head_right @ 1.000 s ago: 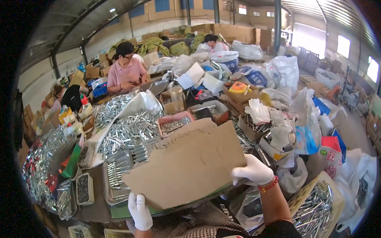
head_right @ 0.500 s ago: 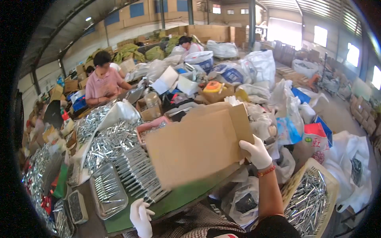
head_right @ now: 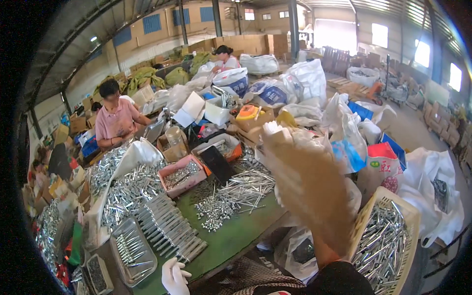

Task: The person is assembling and sorting various metal components at a workbench in a manufacturing environment.

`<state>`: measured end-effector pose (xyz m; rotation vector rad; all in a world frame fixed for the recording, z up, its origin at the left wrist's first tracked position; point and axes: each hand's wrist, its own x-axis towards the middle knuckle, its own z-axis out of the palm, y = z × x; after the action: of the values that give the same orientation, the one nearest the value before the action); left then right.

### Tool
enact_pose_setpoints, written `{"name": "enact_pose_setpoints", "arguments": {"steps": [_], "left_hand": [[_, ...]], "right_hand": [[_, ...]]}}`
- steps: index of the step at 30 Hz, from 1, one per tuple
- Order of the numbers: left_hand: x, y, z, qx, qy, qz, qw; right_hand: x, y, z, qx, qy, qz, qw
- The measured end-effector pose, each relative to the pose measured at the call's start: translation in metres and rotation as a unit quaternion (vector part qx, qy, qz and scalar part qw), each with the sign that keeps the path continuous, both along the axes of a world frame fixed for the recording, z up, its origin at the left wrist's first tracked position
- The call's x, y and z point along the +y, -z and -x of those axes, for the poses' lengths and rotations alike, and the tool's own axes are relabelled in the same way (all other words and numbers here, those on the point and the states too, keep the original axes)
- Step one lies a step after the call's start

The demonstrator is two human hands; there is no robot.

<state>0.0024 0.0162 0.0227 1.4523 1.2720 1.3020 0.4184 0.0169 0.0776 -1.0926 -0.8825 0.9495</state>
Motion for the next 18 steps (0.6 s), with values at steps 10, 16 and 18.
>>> {"name": "enact_pose_setpoints", "arguments": {"steps": [10,16,18], "left_hand": [[0.007,0.012,0.004,-0.007,-0.002,-0.005,1.0],[0.009,0.016,0.014,-0.022,0.007,0.007,1.0],[0.012,0.012,0.002,-0.038,0.037,-0.002,0.999]], "right_hand": [[-0.004,0.0,-0.007,-0.08,0.082,-0.062,0.991],[-0.005,-0.011,0.015,0.128,0.127,-0.178,0.967],[-0.017,0.049,-0.095,-0.024,-0.187,-0.311,0.932]]}}
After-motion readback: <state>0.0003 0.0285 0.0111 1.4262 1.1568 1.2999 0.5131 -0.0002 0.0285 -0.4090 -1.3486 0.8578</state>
